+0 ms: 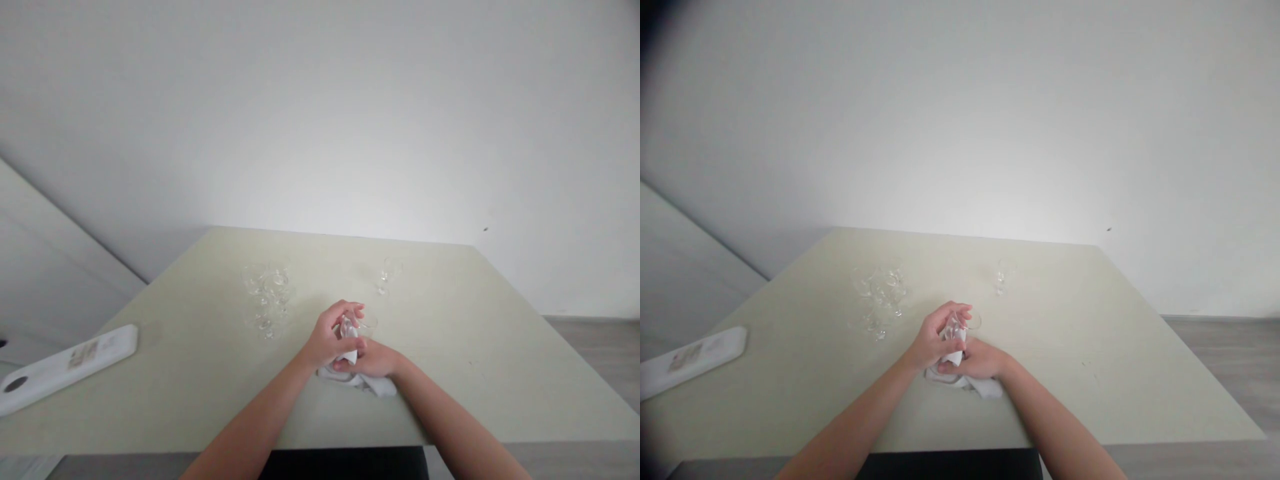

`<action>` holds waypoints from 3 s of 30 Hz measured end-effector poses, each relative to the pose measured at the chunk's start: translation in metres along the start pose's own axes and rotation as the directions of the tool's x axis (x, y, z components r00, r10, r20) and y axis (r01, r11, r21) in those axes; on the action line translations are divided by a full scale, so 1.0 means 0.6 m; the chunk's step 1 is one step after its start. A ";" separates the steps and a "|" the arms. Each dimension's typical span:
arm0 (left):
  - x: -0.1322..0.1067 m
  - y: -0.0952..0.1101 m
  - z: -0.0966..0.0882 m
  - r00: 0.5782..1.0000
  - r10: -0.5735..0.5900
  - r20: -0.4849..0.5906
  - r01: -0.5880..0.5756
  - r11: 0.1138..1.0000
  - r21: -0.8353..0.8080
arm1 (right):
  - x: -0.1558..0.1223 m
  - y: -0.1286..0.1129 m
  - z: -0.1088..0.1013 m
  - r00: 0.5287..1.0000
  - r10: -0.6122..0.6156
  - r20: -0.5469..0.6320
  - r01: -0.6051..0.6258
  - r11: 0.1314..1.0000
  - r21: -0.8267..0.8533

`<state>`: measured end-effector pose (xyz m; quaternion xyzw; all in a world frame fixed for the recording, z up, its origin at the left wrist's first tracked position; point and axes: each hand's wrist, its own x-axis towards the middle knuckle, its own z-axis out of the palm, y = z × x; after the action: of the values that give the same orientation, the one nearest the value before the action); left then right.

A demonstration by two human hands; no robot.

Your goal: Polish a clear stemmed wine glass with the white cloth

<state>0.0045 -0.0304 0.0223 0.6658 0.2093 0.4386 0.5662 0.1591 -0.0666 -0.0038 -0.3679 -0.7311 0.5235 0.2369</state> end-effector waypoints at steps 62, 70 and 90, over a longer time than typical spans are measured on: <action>0.015 -0.030 -0.005 0.986 -0.158 -0.057 0.152 0.984 -0.097 | 0.010 0.005 0.002 1.000 -0.023 -0.008 0.024 0.993 0.114; 0.013 -0.033 -0.004 0.986 -0.158 -0.052 0.154 0.985 -0.072 | 0.005 -0.004 0.004 1.000 -0.023 -0.004 0.023 0.996 0.081; 0.013 -0.027 0.000 0.985 -0.153 -0.081 0.151 0.988 -0.036 | 0.006 -0.005 0.006 0.999 -0.035 -0.006 0.036 0.999 0.025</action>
<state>0.0122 -0.0202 0.0098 0.6203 0.2763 0.4247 0.5987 0.1535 -0.0666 -0.0024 -0.3534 -0.7301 0.5273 0.2529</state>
